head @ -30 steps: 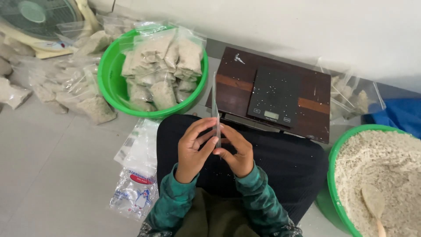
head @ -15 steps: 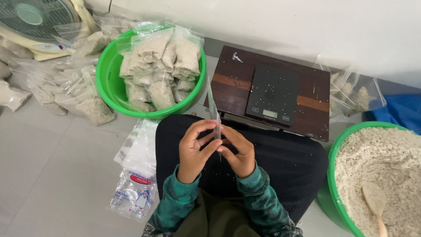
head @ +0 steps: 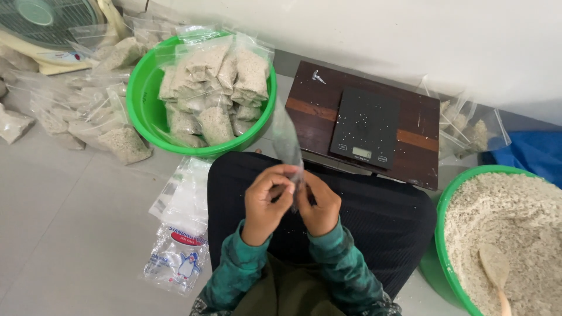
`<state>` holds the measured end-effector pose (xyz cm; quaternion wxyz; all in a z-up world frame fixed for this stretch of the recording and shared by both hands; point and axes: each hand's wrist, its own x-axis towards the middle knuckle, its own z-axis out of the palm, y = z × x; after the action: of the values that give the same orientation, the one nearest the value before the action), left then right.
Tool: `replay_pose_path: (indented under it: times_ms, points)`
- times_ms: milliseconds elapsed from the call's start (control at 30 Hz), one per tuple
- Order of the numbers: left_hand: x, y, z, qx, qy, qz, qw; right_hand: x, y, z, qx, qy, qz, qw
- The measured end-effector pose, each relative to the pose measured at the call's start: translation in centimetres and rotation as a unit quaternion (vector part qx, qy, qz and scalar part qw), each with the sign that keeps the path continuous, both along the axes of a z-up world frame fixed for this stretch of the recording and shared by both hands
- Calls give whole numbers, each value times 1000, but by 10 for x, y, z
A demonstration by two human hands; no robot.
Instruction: Scooping grains into plastic bags, weighing them on a digital scale, and sealing the bags.
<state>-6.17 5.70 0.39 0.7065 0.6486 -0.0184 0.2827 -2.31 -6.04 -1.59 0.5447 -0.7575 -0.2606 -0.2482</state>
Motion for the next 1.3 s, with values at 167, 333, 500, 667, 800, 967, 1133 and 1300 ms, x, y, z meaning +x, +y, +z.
replay_pose_path:
  times_ms: [167,333,500,667,800,967,1133,1300]
  points:
    - [-4,-4,11,49,-10,52,997,25,-13,-13,-50,-28,-72,996]
    - [1,2,11,177,-79,131,972,32,-33,-7,-59,-8,-78,995]
    - [8,9,2,498,-91,37,862,25,-38,6,-71,56,70,993]
    - [24,4,-18,553,-151,128,809,17,-45,20,-99,70,99,988]
    - [34,4,-21,519,-194,181,813,33,-73,-41,-121,79,56,988]
    - [42,17,-31,524,-156,178,818,22,-70,60,-65,10,-2,998]
    - [39,5,-26,517,-134,115,837,27,-82,50,-49,34,-10,998]
    - [37,-13,-24,539,-128,59,830,23,-76,37,-51,118,64,990]
